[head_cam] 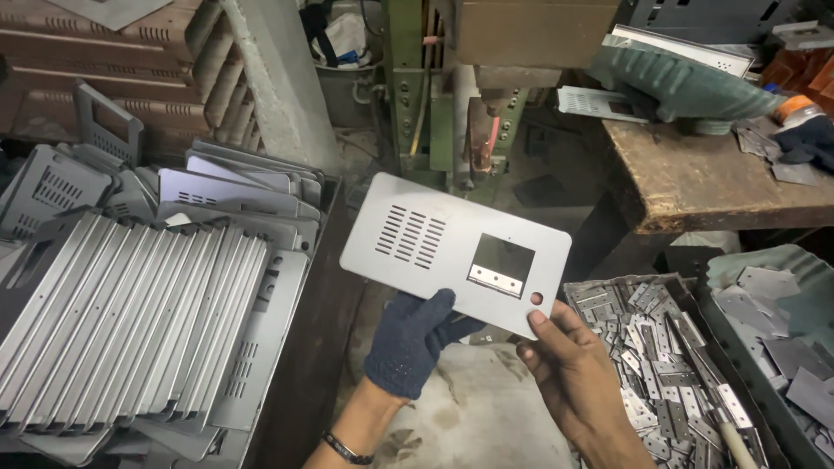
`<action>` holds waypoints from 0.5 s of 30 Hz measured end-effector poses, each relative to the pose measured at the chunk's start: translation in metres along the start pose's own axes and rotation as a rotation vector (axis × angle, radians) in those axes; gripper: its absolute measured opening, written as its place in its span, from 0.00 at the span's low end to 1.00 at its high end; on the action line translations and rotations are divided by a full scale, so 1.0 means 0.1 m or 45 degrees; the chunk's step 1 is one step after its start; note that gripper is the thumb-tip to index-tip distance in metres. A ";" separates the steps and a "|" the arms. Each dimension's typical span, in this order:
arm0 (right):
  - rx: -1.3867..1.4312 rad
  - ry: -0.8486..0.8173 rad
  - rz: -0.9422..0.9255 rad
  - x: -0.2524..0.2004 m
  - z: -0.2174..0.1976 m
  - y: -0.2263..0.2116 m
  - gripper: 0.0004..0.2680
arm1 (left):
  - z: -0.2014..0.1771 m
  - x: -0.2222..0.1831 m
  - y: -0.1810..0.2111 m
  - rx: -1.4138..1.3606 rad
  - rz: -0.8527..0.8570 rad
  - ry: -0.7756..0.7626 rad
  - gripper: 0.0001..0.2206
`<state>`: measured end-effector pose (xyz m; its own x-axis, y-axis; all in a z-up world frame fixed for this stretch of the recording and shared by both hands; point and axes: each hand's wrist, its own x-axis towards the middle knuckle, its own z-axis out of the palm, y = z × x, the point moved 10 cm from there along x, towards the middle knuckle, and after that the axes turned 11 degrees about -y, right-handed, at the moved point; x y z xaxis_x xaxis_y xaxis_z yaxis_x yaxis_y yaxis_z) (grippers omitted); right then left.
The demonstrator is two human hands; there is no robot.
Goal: Positioning small metal brackets onto a metal enclosure and using a spot welding machine to join them.
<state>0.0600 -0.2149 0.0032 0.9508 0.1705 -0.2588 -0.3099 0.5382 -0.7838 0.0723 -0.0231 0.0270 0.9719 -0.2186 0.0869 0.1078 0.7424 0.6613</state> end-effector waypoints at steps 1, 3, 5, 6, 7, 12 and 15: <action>0.017 -0.028 -0.008 0.02 0.01 0.00 0.09 | -0.01 0.01 0.00 0.013 0.012 0.008 0.17; 0.033 -0.057 -0.016 0.05 0.05 -0.03 0.08 | -0.03 0.04 0.00 0.027 0.025 0.016 0.17; 0.048 -0.008 -0.016 0.05 0.08 -0.08 0.08 | -0.10 0.05 0.00 0.078 0.038 0.101 0.17; 0.047 -0.010 -0.018 0.07 0.07 -0.08 0.08 | -0.09 0.07 0.00 0.079 0.041 0.100 0.17; 0.070 -0.051 -0.046 0.09 0.09 -0.11 0.08 | -0.10 0.08 0.02 0.081 0.065 0.130 0.16; 0.125 -0.088 -0.048 0.21 0.24 -0.27 0.08 | 0.03 0.20 0.22 0.071 0.194 0.180 0.15; 0.084 -0.120 -0.084 0.31 0.37 -0.45 0.08 | 0.15 0.26 0.38 0.072 0.248 0.260 0.15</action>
<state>0.1037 -0.2036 0.0515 0.9664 0.2080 -0.1513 -0.2485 0.6035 -0.7576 0.0990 -0.0103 0.0651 0.9958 0.0613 0.0686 -0.0917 0.7200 0.6879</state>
